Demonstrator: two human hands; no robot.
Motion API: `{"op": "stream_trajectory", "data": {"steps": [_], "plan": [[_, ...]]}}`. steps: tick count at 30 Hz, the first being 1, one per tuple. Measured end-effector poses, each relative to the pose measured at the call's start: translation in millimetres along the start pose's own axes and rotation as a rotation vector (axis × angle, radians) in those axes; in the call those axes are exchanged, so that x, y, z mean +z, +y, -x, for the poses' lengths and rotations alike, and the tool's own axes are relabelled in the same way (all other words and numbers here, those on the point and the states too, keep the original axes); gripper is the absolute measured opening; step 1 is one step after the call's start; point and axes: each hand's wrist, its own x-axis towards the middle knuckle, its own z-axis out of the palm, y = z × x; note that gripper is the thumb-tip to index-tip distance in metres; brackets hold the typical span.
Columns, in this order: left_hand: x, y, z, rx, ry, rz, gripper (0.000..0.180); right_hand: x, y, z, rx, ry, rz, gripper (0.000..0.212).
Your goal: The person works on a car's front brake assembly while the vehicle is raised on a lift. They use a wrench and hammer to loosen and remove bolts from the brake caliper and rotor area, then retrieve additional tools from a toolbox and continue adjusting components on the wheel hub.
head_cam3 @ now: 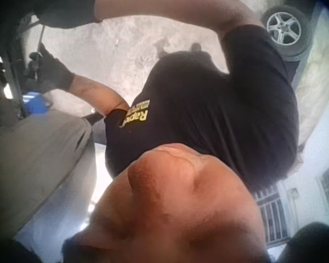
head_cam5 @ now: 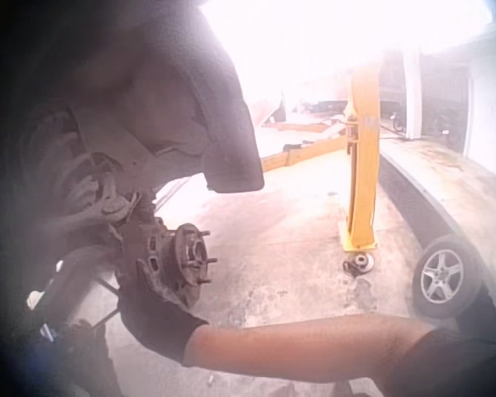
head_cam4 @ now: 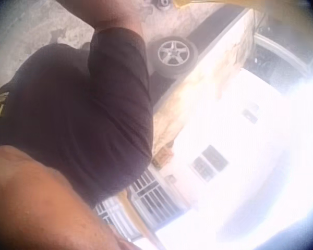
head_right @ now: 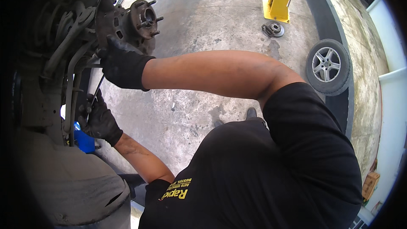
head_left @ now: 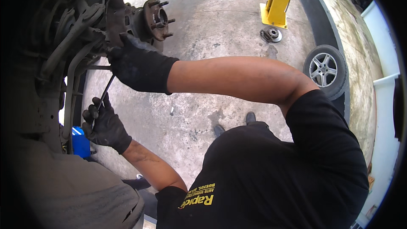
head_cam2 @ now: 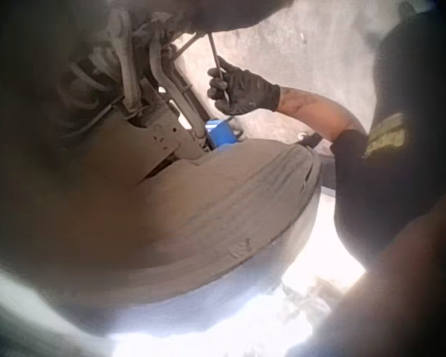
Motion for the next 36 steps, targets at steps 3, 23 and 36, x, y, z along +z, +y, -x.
{"op": "stream_trajectory", "data": {"steps": [3, 23, 36], "plan": [[-14, -1, 4, 0.073, 0.078, -0.034, 0.035, -17, 17, -14, -0.071, -0.183, -0.094, 0.024], [-5, -4, -6, 0.153, 0.172, -0.015, 0.039, -49, 40, -59, -0.213, -0.55, -0.054, 0.016], [4, -11, -13, 0.261, 0.303, -0.196, 0.043, -68, 19, -89, -0.104, -0.832, 0.064, 0.021]]}}
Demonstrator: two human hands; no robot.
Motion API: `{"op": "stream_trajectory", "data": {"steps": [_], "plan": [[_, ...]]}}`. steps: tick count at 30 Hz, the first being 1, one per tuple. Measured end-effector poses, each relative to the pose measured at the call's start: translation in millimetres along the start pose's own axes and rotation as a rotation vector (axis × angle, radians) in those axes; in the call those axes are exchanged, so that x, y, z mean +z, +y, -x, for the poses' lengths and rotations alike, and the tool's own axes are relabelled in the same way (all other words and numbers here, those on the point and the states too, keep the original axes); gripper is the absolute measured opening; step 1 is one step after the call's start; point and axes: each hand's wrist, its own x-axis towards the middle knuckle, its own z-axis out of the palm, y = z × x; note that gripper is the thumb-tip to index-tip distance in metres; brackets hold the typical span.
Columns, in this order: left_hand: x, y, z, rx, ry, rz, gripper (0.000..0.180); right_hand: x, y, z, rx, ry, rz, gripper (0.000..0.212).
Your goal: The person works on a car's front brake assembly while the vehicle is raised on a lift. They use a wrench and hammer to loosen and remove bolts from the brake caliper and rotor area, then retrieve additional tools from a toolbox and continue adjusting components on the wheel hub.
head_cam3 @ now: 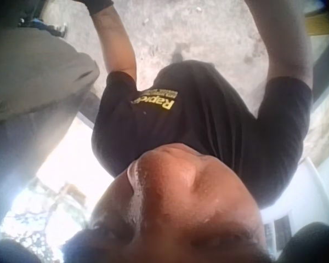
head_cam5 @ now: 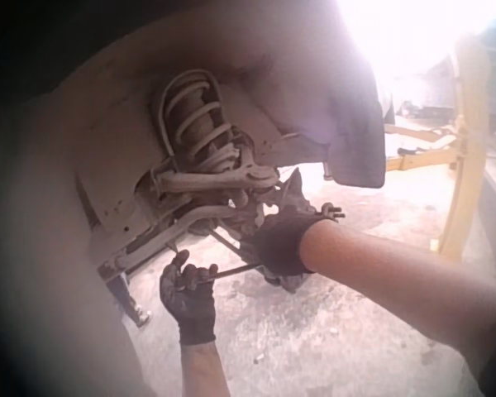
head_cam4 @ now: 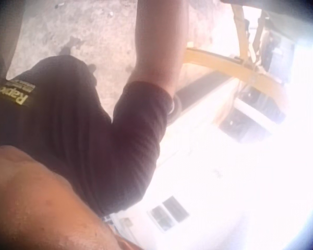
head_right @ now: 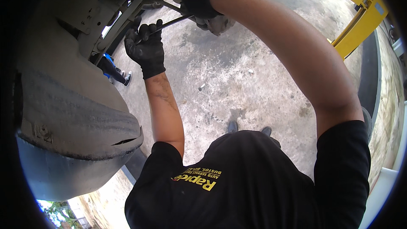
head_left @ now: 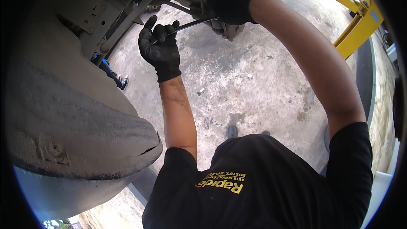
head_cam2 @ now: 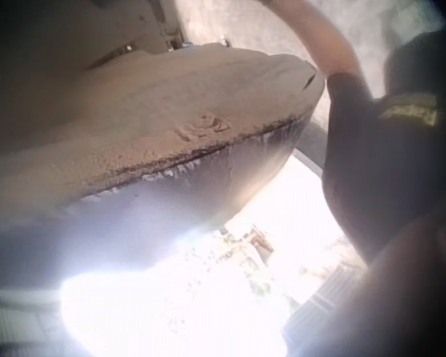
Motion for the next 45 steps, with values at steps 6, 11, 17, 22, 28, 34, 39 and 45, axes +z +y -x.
{"op": "stream_trajectory", "data": {"steps": [6, 11, 17, 22, 28, 34, 39, 45], "plan": [[-17, -2, 5, -0.028, -0.149, 0.099, 0.045, 4, -2, -5, 0.056, 0.052, -0.07, 0.021], [-56, 13, -23, -0.25, -0.291, 0.414, 0.055, 6, 6, -4, -0.072, 0.031, -0.042, 0.022], [-61, 25, -102, -0.222, -0.449, 0.376, 0.034, 12, 14, -8, -0.077, 0.055, -0.19, 0.016], [-35, 38, -98, -0.451, -1.133, 0.339, 0.046, 17, 18, -6, -0.085, 0.084, -0.18, 0.017], [-18, 55, -98, -0.162, -0.742, 0.293, 0.035, 21, 14, 1, -0.062, 0.163, -0.194, 0.011], [-15, 69, -84, -0.346, -0.871, 0.052, 0.044, 20, 15, -3, -0.035, 0.214, -0.217, 0.013], [-9, 75, -91, -0.114, -0.368, 0.158, 0.033, 21, 15, 3, -0.069, 0.22, -0.213, 0.011], [-2, 52, -71, -0.368, -1.044, -0.078, 0.05, 26, 12, -2, -0.085, 0.241, -0.248, 0.009]]}}
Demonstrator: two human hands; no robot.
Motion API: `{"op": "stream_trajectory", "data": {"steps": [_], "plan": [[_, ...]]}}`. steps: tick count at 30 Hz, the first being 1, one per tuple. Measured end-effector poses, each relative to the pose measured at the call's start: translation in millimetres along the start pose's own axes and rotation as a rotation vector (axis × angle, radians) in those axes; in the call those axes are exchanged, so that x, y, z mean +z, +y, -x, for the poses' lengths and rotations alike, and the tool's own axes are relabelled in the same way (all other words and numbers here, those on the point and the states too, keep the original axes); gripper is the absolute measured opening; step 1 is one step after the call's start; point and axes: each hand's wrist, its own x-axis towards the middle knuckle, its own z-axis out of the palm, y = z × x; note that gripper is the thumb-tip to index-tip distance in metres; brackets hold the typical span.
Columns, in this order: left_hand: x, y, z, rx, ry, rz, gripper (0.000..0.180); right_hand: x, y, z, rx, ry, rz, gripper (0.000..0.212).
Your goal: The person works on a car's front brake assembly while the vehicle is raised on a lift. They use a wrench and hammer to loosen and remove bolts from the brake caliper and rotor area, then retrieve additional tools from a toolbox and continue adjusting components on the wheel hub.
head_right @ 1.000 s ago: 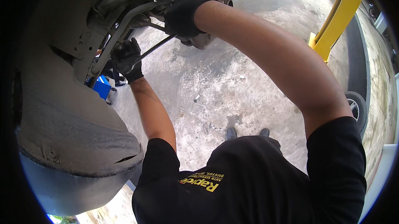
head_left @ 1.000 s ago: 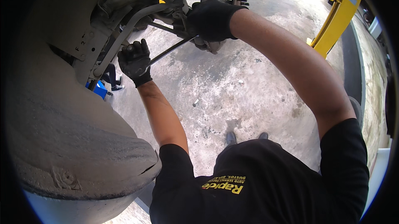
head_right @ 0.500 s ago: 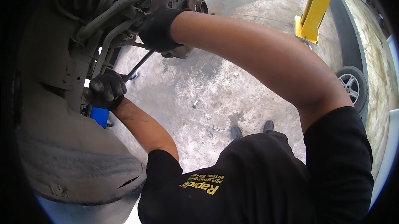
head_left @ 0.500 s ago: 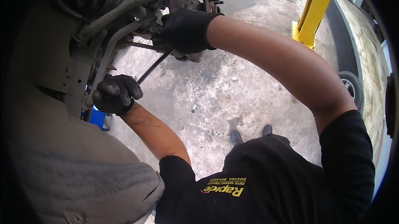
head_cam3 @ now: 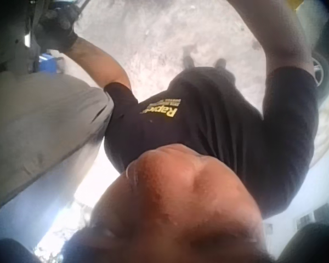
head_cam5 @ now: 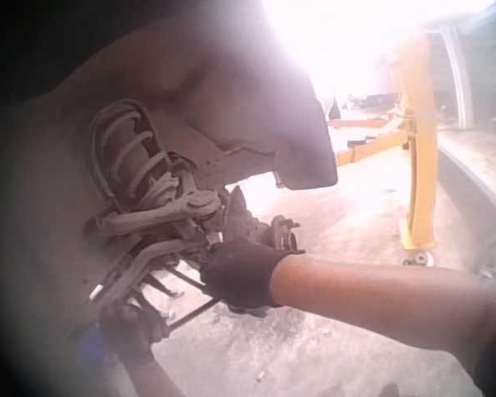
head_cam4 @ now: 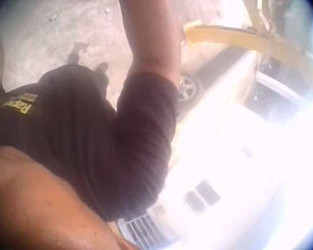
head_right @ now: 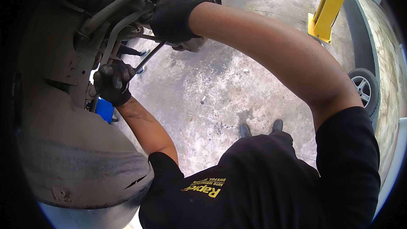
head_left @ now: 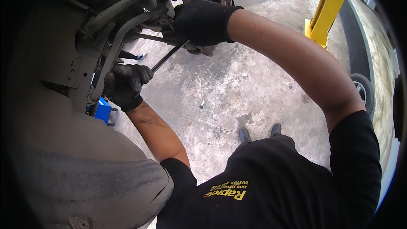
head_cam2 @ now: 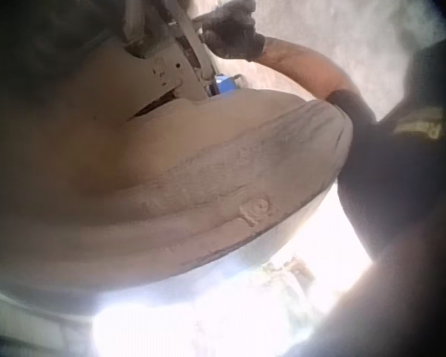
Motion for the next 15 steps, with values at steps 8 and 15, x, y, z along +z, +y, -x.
{"op": "stream_trajectory", "data": {"steps": [8, 15], "plan": [[9, -24, 41, 0.139, 0.587, 0.362, 0.045, 28, 11, -1, -0.083, 0.197, 0.104, 0.013], [163, -210, 289, -0.789, 1.328, -0.02, 0.056, 41, 22, 3, -0.283, 0.449, 0.096, 0.02]]}}
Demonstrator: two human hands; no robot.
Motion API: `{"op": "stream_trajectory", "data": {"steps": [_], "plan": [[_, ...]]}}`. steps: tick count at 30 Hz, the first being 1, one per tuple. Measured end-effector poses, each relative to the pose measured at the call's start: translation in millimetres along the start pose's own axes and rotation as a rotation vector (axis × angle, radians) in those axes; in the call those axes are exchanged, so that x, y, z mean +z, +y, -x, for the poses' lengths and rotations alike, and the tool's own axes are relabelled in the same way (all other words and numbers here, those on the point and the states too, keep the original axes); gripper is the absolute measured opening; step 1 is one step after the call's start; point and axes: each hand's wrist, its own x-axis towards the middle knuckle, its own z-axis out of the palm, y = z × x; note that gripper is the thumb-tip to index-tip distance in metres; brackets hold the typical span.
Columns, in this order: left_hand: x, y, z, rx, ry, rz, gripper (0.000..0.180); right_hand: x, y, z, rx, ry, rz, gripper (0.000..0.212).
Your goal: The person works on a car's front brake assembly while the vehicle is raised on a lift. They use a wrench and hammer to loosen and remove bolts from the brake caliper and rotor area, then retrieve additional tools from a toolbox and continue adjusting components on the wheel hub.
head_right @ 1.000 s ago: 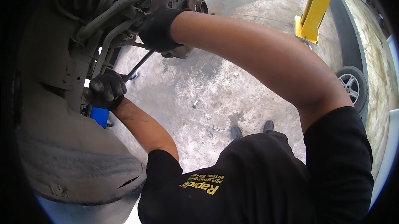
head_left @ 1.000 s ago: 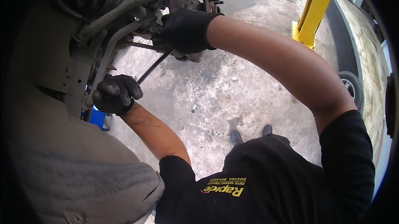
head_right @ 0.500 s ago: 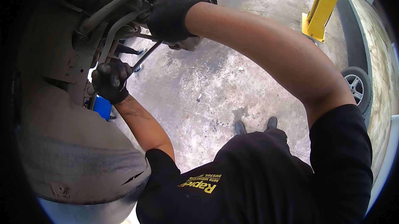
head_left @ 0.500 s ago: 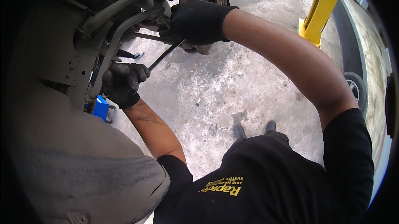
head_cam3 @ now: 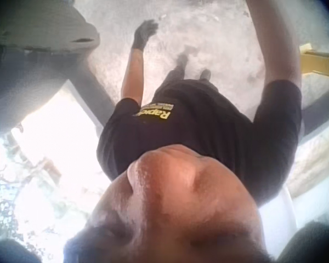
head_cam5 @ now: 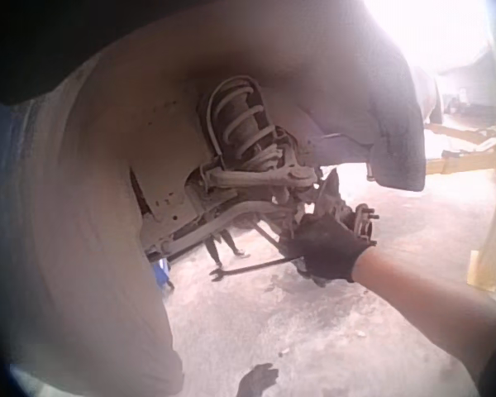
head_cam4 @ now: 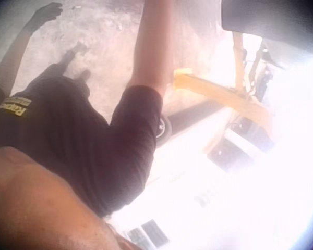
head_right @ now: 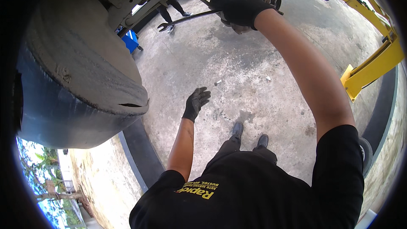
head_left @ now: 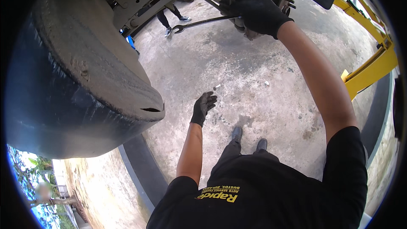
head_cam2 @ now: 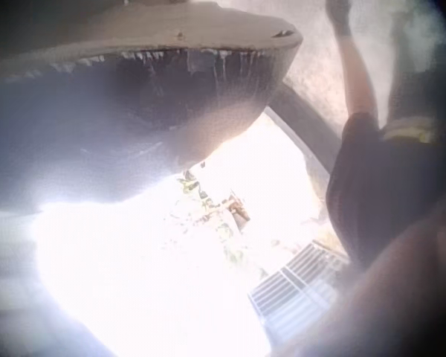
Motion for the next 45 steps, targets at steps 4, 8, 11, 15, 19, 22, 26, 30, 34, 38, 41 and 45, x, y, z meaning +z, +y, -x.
{"op": "stream_trajectory", "data": {"steps": [4, 8, 11, 15, 19, 22, 26, 30, 34, 38, 41, 45], "plan": [[-96, -223, 172, -0.641, 0.135, -0.285, 0.052, -1, -5, 0, -0.005, -0.04, -0.032, 0.032], [-172, -345, 370, -0.888, 0.536, 0.392, 0.061, -8, -34, -4, 0.159, -0.115, 0.074, 0.025], [-206, -384, 468, -0.809, 0.696, 0.498, 0.059, -12, -65, -9, 0.386, -0.287, 0.143, 0.026], [-260, -410, 518, -0.725, 0.78, 0.517, 0.059, 5, -96, -7, 0.528, -0.31, 0.055, 0.037], [-326, -413, 536, -0.556, 0.757, 0.503, 0.06, 87, -150, 63, 0.705, -0.006, -0.055, 0.037], [-364, -396, 548, -0.392, 0.802, 0.657, 0.057, 204, -260, 155, 0.466, -0.497, -0.011, 0.033], [-438, -344, 551, -0.333, 0.748, 0.672, 0.053, 290, -474, 273, 1.593, -1.16, -0.851, 0.025], [-529, -290, 512, -0.191, 0.839, 0.626, 0.048, 305, -584, 283, 1.627, -1.604, -0.998, 0.021], [-607, -243, 445, -0.162, 0.77, 0.429, 0.049, 380, -619, 210, 1.482, -1.727, -0.831, 0.018], [-670, -228, 412, -0.361, 0.709, 0.427, 0.046, 483, -667, 68, 1.353, -1.815, -0.801, 0.025], [-708, -244, 413, -0.488, 0.717, 0.505, 0.048, 530, -716, -89, 1.096, -1.732, -0.982, 0.026], [-754, -260, 432, -0.64, 0.9, 0.764, 0.046, 543, -765, -303, 0.722, -1.272, -1.318, 0.024]]}}
